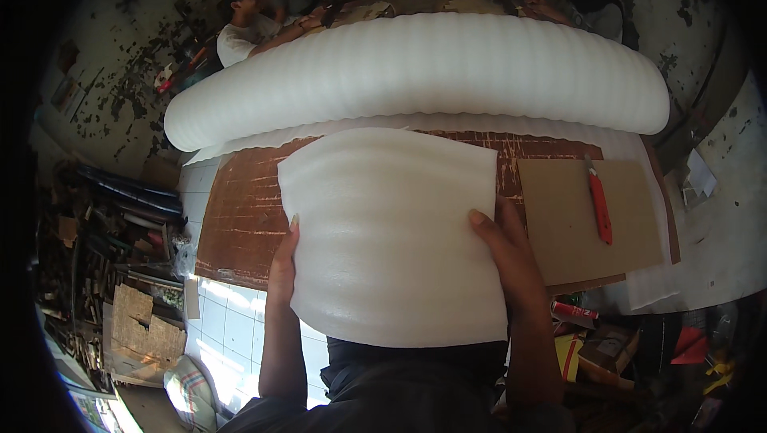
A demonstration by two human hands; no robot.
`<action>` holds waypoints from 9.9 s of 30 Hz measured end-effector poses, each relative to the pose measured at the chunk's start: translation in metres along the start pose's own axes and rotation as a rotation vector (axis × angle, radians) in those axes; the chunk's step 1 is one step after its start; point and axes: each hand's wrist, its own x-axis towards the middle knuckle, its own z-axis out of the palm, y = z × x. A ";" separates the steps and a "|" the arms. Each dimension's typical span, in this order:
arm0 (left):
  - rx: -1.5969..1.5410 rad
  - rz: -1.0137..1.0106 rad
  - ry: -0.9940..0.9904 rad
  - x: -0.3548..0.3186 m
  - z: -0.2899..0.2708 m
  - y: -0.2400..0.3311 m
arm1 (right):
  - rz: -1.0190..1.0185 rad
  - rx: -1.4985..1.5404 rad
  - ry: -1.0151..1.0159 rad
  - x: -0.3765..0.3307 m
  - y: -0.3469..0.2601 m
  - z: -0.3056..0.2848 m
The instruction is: The person cuts foam sheets from a roll using a cardboard template and a utility knife, then gathers and aligns the cut sheets by hand.
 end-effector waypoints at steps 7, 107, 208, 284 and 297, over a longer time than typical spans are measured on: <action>-0.018 -0.005 0.002 -0.006 0.007 0.003 | 0.030 0.073 -0.052 0.008 0.006 -0.010; 0.038 0.097 -0.058 -0.002 -0.015 0.016 | -0.018 0.209 -0.114 0.012 0.032 -0.049; -0.629 0.156 -0.809 0.081 0.035 0.096 | -0.194 -0.072 0.062 0.021 0.039 -0.041; -0.631 0.155 -0.807 0.088 0.026 0.082 | -0.173 -0.073 0.072 0.021 0.040 -0.041; -0.595 0.157 -0.806 0.089 0.026 0.079 | -0.170 -0.076 0.091 0.020 0.040 -0.042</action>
